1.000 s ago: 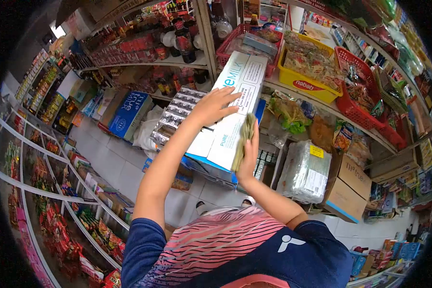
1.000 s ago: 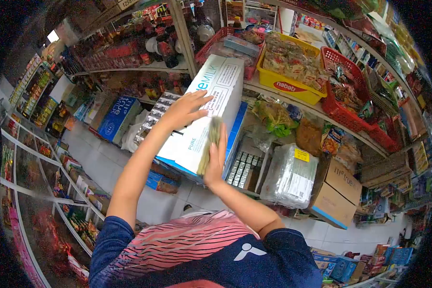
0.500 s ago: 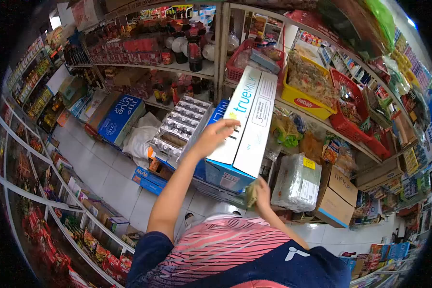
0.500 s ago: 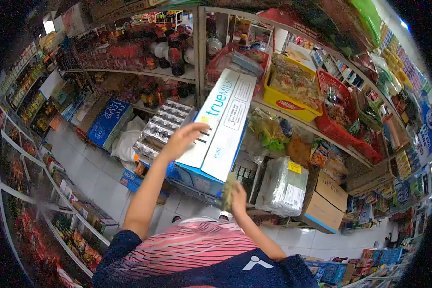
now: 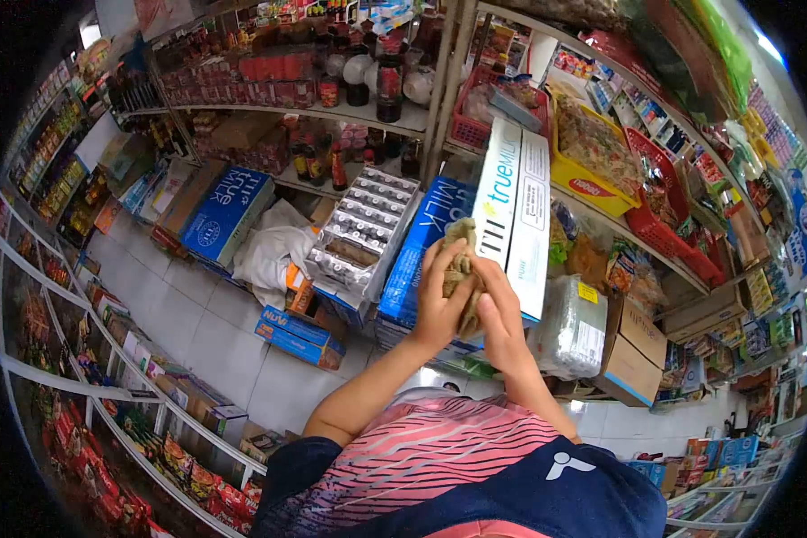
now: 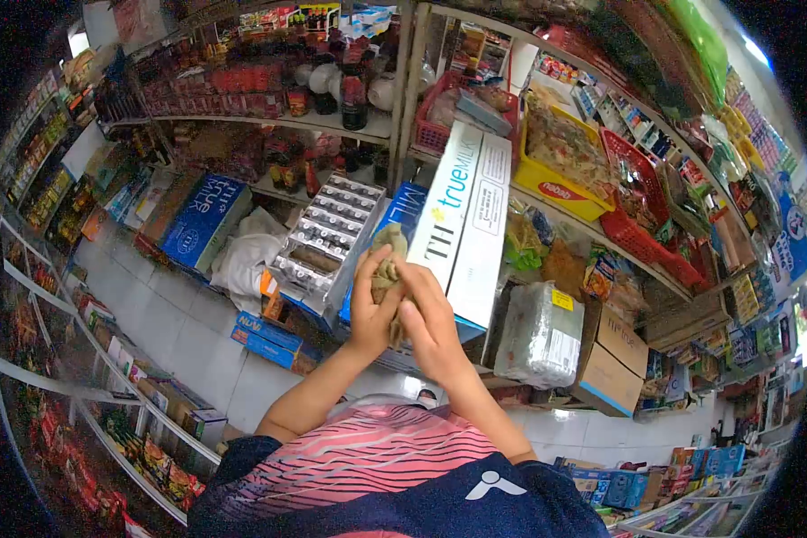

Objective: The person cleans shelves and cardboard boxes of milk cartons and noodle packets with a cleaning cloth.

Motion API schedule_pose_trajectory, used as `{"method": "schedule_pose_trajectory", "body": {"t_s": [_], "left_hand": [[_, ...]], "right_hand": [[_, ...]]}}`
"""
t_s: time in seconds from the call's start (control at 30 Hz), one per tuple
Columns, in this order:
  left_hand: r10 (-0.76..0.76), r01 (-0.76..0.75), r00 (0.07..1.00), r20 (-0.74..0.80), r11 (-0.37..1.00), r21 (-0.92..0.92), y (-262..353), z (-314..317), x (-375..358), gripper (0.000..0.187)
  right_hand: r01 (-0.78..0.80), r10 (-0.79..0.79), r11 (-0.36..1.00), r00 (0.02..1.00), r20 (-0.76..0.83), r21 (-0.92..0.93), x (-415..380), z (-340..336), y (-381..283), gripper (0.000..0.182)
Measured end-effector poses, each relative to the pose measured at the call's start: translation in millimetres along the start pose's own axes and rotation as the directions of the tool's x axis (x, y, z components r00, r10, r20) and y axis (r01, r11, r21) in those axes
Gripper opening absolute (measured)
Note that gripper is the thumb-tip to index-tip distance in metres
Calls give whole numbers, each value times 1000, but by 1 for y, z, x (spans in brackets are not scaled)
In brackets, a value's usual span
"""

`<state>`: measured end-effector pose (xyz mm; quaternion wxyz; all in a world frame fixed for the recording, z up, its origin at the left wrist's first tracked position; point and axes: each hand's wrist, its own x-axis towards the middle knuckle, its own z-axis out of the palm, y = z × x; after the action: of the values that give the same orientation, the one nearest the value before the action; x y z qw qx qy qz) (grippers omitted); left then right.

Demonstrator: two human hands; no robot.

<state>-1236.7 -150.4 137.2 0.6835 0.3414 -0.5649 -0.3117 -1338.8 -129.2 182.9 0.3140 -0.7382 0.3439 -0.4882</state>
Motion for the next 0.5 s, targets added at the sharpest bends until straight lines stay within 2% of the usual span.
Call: {"method": "schedule_pose_trajectory", "body": {"t_s": [0.03, 0.07, 0.13, 0.17, 0.2, 0.23, 0.27, 0.3, 0.33, 0.37, 0.4, 0.43, 0.5], "left_hand": [[58, -55, 998, -22, 990, 129, -10, -8, 1, 39], [-14, 21, 999, -29, 965, 260, -22, -17, 3, 39], [-126, 126, 979, -161, 992, -12, -31, -33, 21, 41], [-209, 189, 974, -87, 961, -201, -43, -40, 26, 44], [-213, 190, 973, -91, 959, -212, -55, -39, 25, 44], [-198, 222, 970, 142, 958, -180, -66, -35, 21, 45], [-180, 246, 913, 366, 959, -143, -75, -31, 15, 47], [-149, 274, 864, 480, 941, -200, -77, -25, 7, 50], [-111, 275, 915, 387, 875, -398, -88, -15, -4, 52], [-111, 284, 918, 381, 855, -434, -102, -13, -11, 52], [-109, 291, 920, 377, 834, -469, -117, -12, -18, 53], [-115, 296, 920, 374, 830, -473, -135, -11, -26, 53], [-149, 227, 951, 271, 932, -281, -168, -14, -49, 55]], "right_hand": [[5, -3, 990, 1000, 20, -142, 2, 3, 0, 38], [12, -1, 959, 999, 39, -284, 4, 4, 1, 37], [-60, 56, 920, 998, -21, -387, 7, 1, 5, 37], [-89, 72, 899, 996, -54, -428, 8, 0, 11, 36], [-138, 113, 862, 990, -81, -487, 9, -2, 14, 35], [-181, 154, 835, 984, -94, -519, 8, -2, 21, 36], [-223, 197, 806, 975, -106, -548, 6, -1, 28, 36], [-223, 206, 801, 974, -94, -555, 8, 1, 28, 36], [-159, 173, 728, 984, -46, -666, 10, 4, 27, 36], [-92, 146, 643, 989, 4, -761, 12, 7, 25, 37], [-96, 157, 640, 988, 7, -762, 13, 11, 24, 37], [-85, 154, 583, 988, 7, -808, 14, 15, 24, 37], [-69, 153, 511, 988, 11, -857, 16, 17, 26, 37]]}}
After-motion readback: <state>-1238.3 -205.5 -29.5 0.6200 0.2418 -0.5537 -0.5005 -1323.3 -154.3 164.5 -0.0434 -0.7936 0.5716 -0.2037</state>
